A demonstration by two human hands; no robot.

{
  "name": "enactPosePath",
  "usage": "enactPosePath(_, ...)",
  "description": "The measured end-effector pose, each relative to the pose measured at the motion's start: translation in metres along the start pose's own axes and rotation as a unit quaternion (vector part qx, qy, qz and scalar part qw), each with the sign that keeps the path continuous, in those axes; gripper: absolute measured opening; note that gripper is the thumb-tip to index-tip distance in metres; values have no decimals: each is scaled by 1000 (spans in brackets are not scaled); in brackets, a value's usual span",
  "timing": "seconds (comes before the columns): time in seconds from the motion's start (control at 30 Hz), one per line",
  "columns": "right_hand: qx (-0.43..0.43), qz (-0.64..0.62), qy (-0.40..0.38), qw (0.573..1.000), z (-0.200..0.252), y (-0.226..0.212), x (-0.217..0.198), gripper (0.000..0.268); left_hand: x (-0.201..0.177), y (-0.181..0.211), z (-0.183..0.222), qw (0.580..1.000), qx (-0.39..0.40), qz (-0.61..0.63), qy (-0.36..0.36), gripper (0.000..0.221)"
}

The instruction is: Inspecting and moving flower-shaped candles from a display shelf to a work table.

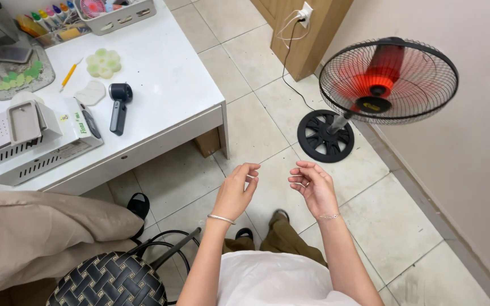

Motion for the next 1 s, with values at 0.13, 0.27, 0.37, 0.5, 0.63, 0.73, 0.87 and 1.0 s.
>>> enactPosePath(0.13, 21, 7, -26, 999, -75, -21, 9, 21, 2, 1, -56, 999, -36, -4, 16, 38)
enactPosePath(0.27, 41, 24, -50, 998, -162, -59, 13, 20, 19, -6, -133, 998, -39, 10, 49, 53)
enactPosePath(0.37, 43, 36, -93, 994, -236, -108, 18, 20, 37, -1, -211, 996, -40, 18, 76, 53)
enactPosePath(0.5, 43, 52, -129, 989, -320, -170, 25, 21, 56, 13, -302, 995, -54, 12, 85, 50)
enactPosePath(0.63, 54, 57, -136, 988, -394, -209, 26, 21, 63, 33, -374, 993, -61, 10, 103, 51)
enactPosePath(0.73, 49, 55, -144, 987, -444, -231, 36, 21, 61, 33, -424, 991, -76, 6, 110, 54)
enactPosePath(0.87, 67, 55, -156, 984, -500, -241, 56, 21, 49, 19, -485, 988, -95, 19, 120, 55)
enactPosePath(1.0, 66, 61, -166, 982, -568, -253, 92, 22, 21, 4, -557, 987, -100, 25, 126, 54)
Point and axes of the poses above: each hand's wrist, its own z-axis away from the middle knuckle, its own x-axis out of the palm, y = z × x, the point moved 3 cm from there along -z, towards the middle knuckle, and after that the axes turned 1 degree about x, right-handed, at the moved point
